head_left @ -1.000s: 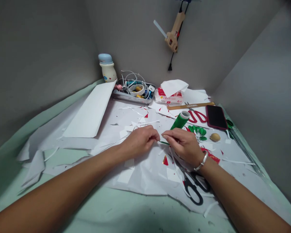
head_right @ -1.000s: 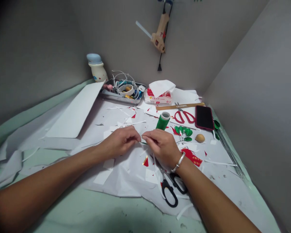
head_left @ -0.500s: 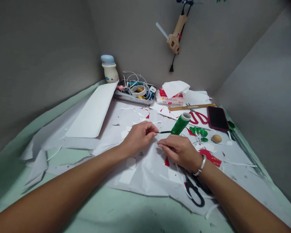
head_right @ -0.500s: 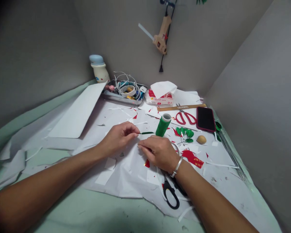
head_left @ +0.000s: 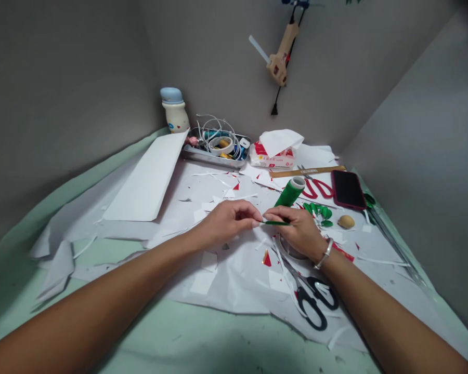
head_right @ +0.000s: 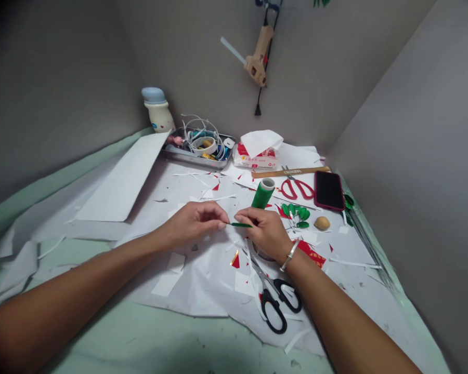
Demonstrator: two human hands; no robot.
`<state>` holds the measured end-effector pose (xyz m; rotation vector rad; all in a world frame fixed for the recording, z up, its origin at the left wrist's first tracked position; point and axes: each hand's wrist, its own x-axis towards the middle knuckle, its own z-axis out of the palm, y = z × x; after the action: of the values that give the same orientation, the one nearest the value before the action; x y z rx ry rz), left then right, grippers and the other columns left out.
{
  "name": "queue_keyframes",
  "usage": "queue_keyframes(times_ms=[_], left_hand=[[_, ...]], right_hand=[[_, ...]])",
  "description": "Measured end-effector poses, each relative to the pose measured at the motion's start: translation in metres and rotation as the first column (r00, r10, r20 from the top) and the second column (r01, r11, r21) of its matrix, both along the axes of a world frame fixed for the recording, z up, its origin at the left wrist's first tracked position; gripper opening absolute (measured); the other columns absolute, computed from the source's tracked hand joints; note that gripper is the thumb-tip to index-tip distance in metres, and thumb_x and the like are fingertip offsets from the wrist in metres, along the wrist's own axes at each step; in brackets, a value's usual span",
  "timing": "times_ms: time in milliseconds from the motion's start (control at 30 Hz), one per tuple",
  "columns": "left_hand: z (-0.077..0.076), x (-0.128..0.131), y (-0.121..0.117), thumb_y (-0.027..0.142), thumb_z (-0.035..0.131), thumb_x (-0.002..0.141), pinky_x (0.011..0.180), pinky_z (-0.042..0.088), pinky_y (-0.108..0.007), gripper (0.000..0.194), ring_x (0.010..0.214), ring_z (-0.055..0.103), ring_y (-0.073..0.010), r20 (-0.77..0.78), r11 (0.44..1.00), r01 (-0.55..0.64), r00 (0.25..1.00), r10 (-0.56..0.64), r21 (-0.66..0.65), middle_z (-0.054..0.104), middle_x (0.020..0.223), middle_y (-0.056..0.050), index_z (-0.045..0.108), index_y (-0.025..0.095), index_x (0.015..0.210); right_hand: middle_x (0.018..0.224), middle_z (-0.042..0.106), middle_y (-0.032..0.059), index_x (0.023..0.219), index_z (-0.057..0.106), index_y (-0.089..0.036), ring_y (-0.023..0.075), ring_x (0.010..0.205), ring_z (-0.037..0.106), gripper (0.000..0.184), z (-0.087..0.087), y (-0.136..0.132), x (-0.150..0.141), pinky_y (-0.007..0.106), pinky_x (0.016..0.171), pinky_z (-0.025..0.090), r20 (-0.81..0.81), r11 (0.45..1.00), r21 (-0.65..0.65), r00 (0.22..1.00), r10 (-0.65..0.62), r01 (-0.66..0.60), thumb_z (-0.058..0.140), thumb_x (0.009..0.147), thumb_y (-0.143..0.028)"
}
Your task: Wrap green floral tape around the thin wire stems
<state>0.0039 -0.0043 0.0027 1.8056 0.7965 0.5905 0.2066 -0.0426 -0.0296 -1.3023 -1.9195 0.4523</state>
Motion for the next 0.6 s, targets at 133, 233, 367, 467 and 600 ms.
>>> queue_keyframes(times_ms=[133, 233, 367, 467, 600], left_hand=[[-0.002, -0.001, 0.002, 0.024, 0.058, 0.078, 0.060, 0.041, -0.024, 0.013, 0.066, 0.055, -0.0119, 0.007, 0.990, -0.134, 0.991, 0.134, -0.046, 0.065, 0.078, -0.002, 0.064, 0.016, 0.086], [-0.006, -0.001, 0.003, 0.022, 0.057, 0.077, 0.069, 0.043, -0.027, 0.013, 0.075, 0.057, -0.0145, -0.052, 0.964, -0.229, 0.970, 0.238, 0.139, 0.066, 0.085, -0.003, 0.066, 0.017, 0.086], [-0.010, -0.002, 0.002, 0.014, 0.053, 0.079, 0.076, 0.042, -0.029, 0.017, 0.082, 0.057, -0.0158, -0.143, 0.906, -0.136, 0.967, 0.209, 0.402, 0.063, 0.087, -0.003, 0.068, 0.020, 0.084], [-0.009, -0.001, -0.001, 0.012, 0.051, 0.080, 0.078, 0.042, -0.029, 0.020, 0.082, 0.057, -0.0153, -0.202, 0.918, 0.044, 0.979, 0.040, 0.395, 0.062, 0.086, -0.002, 0.068, 0.021, 0.086], [-0.003, -0.002, -0.003, 0.017, 0.052, 0.083, 0.081, 0.042, -0.028, 0.017, 0.085, 0.057, -0.0142, -0.149, 0.945, 0.133, 0.985, -0.092, 0.297, 0.062, 0.090, -0.001, 0.067, 0.022, 0.087]], right_hand=[[0.083, 0.072, 0.0030, 0.090, 0.070, -0.021, 0.0161, 0.078, 0.064, 0.018, -0.001, -0.009, -0.011, 0.027, 0.072, 0.047, 0.220, 0.984, 0.086, 0.967, 0.131, -0.153, 0.052, 0.088, -0.022], [0.074, 0.069, 0.0025, 0.089, 0.069, -0.021, 0.0149, 0.070, 0.059, 0.018, 0.003, -0.017, -0.017, 0.026, 0.067, 0.044, 0.337, 0.965, 0.159, 0.930, 0.144, -0.207, 0.051, 0.089, -0.021], [0.070, 0.067, 0.0020, 0.092, 0.070, -0.021, 0.0144, 0.065, 0.056, 0.019, 0.012, -0.019, -0.014, 0.027, 0.064, 0.043, 0.284, 0.962, 0.239, 0.957, 0.061, -0.132, 0.052, 0.089, -0.024], [0.078, 0.070, 0.0021, 0.090, 0.071, -0.022, 0.0142, 0.069, 0.060, 0.017, 0.013, -0.013, -0.008, 0.026, 0.067, 0.046, 0.095, 0.978, 0.210, 0.995, -0.013, -0.007, 0.054, 0.088, -0.024], [0.081, 0.072, 0.0009, 0.086, 0.071, -0.020, 0.0135, 0.069, 0.064, 0.015, 0.007, -0.002, 0.000, 0.023, 0.063, 0.047, -0.067, 0.996, 0.050, 0.995, -0.069, 0.073, 0.058, 0.086, -0.027]])
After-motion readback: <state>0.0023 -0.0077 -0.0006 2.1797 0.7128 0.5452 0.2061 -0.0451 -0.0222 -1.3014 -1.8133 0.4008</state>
